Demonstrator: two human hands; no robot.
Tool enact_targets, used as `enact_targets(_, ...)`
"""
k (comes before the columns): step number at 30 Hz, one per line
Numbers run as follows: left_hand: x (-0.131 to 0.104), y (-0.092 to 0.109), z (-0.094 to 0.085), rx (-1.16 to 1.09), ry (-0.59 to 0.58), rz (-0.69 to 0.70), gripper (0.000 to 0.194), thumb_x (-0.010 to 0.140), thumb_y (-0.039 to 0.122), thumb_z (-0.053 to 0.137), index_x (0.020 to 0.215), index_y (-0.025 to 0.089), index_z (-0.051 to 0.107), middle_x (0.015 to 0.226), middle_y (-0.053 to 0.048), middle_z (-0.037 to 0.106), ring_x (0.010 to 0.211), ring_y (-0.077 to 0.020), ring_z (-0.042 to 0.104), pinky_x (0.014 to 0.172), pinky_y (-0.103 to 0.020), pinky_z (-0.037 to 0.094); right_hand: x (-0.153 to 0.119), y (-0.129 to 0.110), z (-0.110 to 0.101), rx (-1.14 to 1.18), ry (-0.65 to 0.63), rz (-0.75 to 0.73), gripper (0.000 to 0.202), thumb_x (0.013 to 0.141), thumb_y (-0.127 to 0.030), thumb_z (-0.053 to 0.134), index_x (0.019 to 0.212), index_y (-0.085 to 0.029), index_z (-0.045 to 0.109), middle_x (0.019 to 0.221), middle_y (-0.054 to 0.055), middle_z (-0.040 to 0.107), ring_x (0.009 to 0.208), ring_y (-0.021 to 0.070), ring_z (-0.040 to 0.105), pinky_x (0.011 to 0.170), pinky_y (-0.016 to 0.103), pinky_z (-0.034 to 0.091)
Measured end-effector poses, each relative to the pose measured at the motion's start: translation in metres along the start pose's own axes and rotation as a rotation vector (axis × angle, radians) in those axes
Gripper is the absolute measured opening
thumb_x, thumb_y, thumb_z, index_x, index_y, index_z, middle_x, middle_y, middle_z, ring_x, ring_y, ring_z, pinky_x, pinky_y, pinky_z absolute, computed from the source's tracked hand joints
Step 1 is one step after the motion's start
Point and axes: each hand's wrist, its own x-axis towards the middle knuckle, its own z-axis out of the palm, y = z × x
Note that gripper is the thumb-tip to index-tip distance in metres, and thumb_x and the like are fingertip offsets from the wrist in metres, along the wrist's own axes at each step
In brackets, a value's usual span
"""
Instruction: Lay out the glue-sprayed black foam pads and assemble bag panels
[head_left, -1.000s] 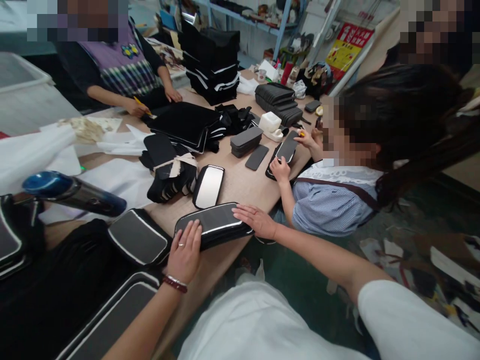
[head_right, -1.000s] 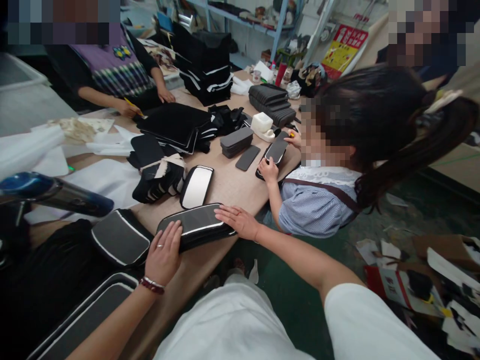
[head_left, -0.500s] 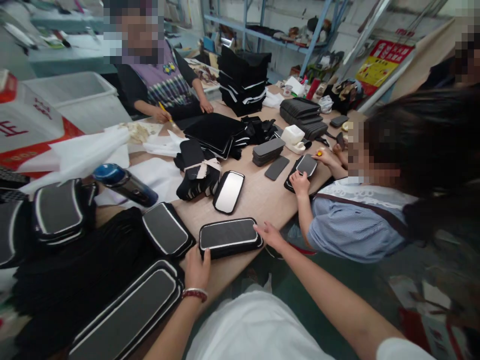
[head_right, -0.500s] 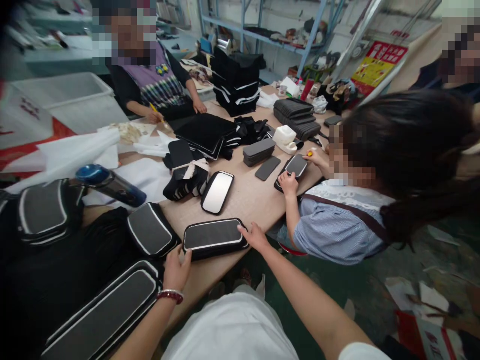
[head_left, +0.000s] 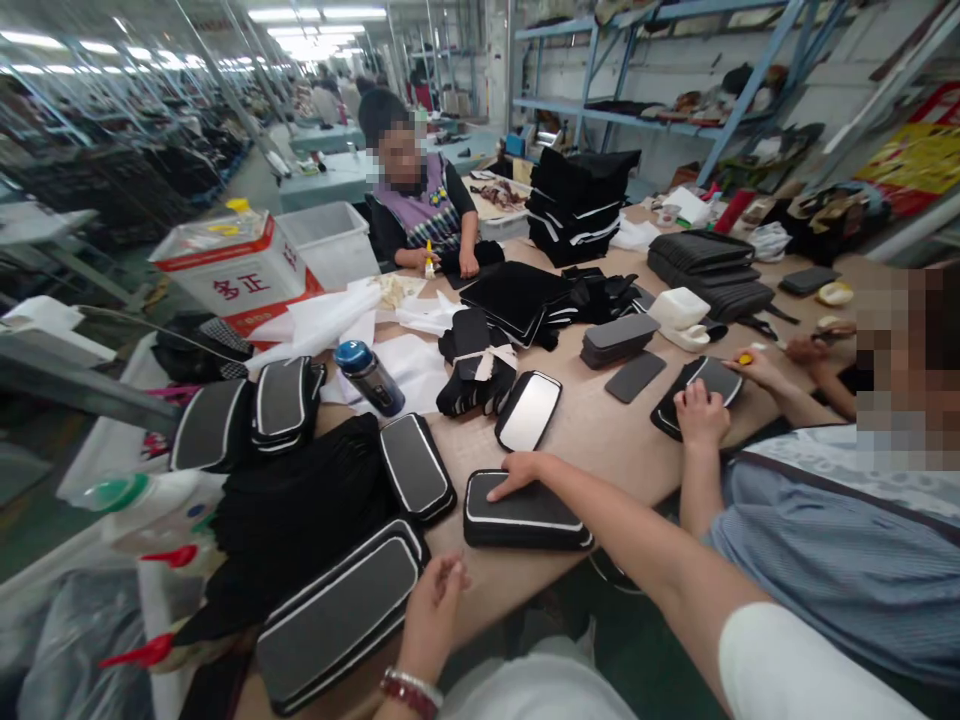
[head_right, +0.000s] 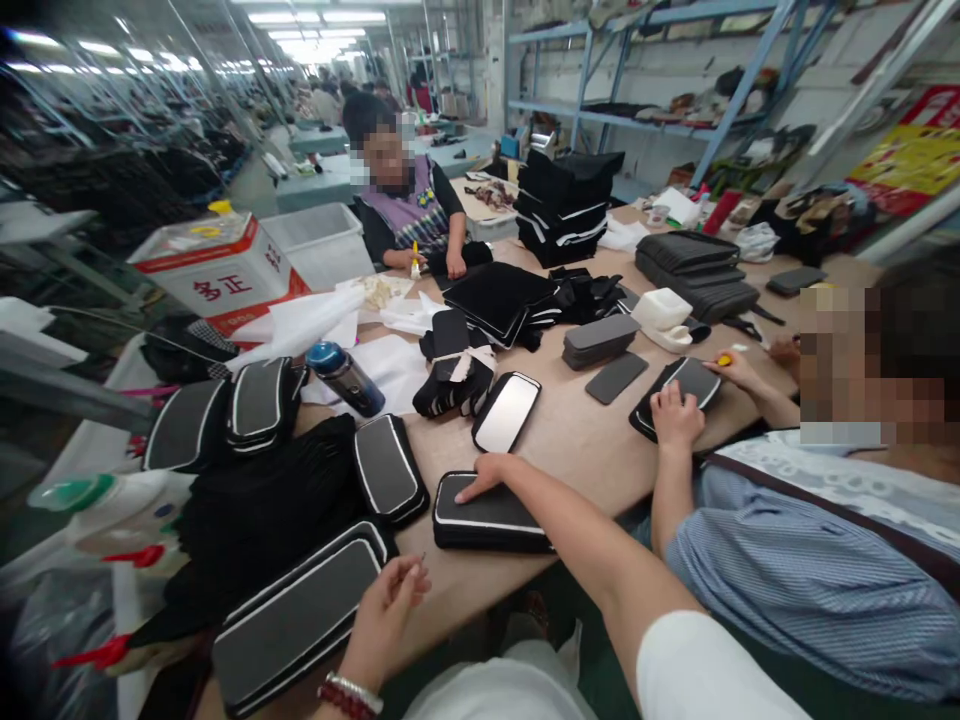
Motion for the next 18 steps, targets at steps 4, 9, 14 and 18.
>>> enact_targets(4,0.034,0.016,-0.016,0.228,0.203,0.214,0.039,0.083,0.043,0.042,0.108,0.017,0.054,0.113,-0.015,0.058,0.108,-0.0259,0.056,0.093,-0.042,0.045,0.020,0.001,0.003,-0.016,-0.103,0.126,0.033,0.075,-0.046,0.067,0.075,-0.013,0.063,0.071,0.001,0.065,0.068,0.0145,0.063,0.073,0.036,0.052)
enact_targets(9,0.116,0.043,-0.043,0.536,0.443,0.135,0.053,0.079,0.029,0.044,0.123,-0.001,0.042,0.126,-0.027,0.046,0.126,-0.0332,0.038,0.104,-0.047,0.032,-0.001,0.002,0.016,0.032,-0.089,0.155,0.050,0.042,-0.057,0.080,0.069,-0.017,0.064,0.072,0.005,0.067,0.073,0.0207,0.065,0.076,0.038,0.052)
enact_targets(14,0.133,0.025,-0.034,0.582,0.523,0.057,0.061,0.081,0.028,0.040,0.128,-0.010,0.034,0.132,-0.033,0.039,0.130,-0.0348,0.032,0.104,-0.046,0.031,-0.037,0.014,0.020,0.208,-0.040,0.158,0.059,0.027,-0.059,0.082,0.068,-0.020,0.065,0.078,0.008,0.069,0.081,0.0312,0.065,0.077,0.042,0.051)
enact_targets(18,0.140,0.013,-0.034,0.520,0.498,-0.168,0.061,0.081,0.037,0.038,0.122,-0.008,0.041,0.115,-0.034,0.053,0.112,-0.0374,0.052,0.089,-0.047,0.044,-0.075,0.036,0.016,0.488,-0.041,0.184,0.058,0.047,-0.062,0.076,0.085,-0.020,0.064,0.085,0.008,0.071,0.079,0.0282,0.067,0.071,0.040,0.055)
